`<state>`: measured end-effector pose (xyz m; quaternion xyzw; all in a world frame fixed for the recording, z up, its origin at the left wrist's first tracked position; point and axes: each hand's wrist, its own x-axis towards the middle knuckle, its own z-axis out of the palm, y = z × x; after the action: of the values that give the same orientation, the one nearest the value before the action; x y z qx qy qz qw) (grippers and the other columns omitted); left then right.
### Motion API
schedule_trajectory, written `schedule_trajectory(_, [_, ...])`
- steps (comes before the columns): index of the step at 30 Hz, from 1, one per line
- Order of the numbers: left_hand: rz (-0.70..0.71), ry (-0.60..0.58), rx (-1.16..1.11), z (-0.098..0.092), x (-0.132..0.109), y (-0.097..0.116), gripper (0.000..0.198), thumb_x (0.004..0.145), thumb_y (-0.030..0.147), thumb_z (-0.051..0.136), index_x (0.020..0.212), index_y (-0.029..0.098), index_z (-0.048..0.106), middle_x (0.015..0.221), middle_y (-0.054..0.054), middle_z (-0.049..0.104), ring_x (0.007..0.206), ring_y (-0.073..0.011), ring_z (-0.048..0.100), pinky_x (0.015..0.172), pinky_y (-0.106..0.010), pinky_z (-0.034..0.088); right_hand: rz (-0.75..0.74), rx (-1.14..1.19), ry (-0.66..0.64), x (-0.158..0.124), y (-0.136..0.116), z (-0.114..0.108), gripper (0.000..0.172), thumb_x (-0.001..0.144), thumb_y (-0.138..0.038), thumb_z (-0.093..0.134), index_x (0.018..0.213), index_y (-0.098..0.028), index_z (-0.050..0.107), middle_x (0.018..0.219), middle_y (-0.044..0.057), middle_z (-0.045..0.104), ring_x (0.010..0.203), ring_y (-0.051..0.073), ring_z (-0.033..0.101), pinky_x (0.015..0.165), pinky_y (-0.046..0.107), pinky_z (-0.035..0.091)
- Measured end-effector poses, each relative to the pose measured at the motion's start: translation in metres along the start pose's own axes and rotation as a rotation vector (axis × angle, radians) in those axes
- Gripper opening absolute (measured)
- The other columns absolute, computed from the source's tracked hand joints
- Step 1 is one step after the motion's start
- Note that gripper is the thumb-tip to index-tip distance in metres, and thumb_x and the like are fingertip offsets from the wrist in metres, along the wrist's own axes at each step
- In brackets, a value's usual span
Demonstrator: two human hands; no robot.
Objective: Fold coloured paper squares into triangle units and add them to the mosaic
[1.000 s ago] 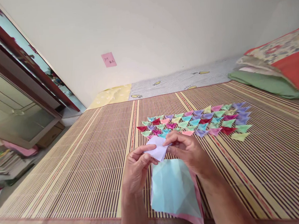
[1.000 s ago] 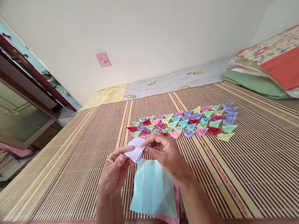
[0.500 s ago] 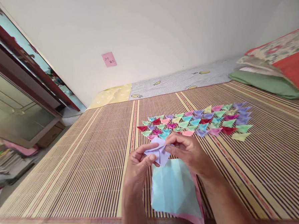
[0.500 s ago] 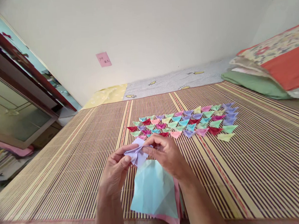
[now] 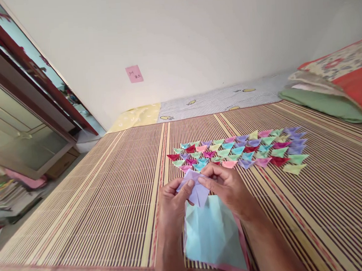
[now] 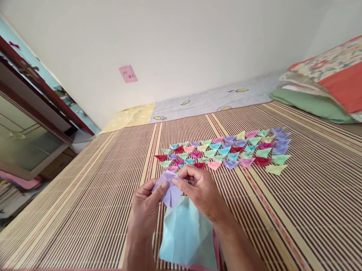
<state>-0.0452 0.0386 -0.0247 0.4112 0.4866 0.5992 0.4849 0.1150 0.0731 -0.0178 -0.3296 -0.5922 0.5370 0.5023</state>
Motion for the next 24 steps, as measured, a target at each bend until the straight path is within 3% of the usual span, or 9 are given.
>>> schedule_trajectory(8, [-0.001, 0.027, 0.046, 0.004, -0.002, -0.003, 0.034, 0.078, 0.045, 0.085, 0.07, 0.015, 0.072, 0.058, 0.001, 0.057, 0.05, -0.0094, 0.046, 0.048, -0.022, 0.034, -0.074, -0.048, 0.015, 0.0, 0.002, -0.001, 0.025, 0.09, -0.032, 0.071, 0.07, -0.021, 0.061, 0.084, 0.001, 0.059, 0.08, 0.018, 0.057, 0.07, 0.031, 0.044])
schedule_trajectory(16, [-0.021, -0.088, 0.093, 0.001, -0.003, 0.0, 0.036, 0.079, 0.048, 0.083, 0.071, 0.015, 0.07, 0.057, 0.003, 0.051, 0.05, -0.0087, 0.04, 0.048, -0.022, 0.03, -0.109, -0.087, 0.027, 0.001, -0.001, -0.006, 0.019, 0.089, -0.031, 0.072, 0.074, -0.021, 0.069, 0.097, 0.004, 0.065, 0.097, 0.021, 0.063, 0.084, 0.033, 0.047])
schedule_trajectory(24, [-0.01, -0.143, 0.1, 0.003, -0.006, 0.009, 0.039, 0.08, 0.05, 0.082, 0.07, 0.016, 0.066, 0.057, 0.004, 0.049, 0.05, -0.0084, 0.039, 0.047, -0.021, 0.03, 0.084, 0.012, 0.022, 0.0, -0.002, -0.004, 0.024, 0.084, -0.039, 0.075, 0.072, -0.02, 0.067, 0.111, 0.008, 0.07, 0.104, 0.025, 0.067, 0.083, 0.033, 0.049])
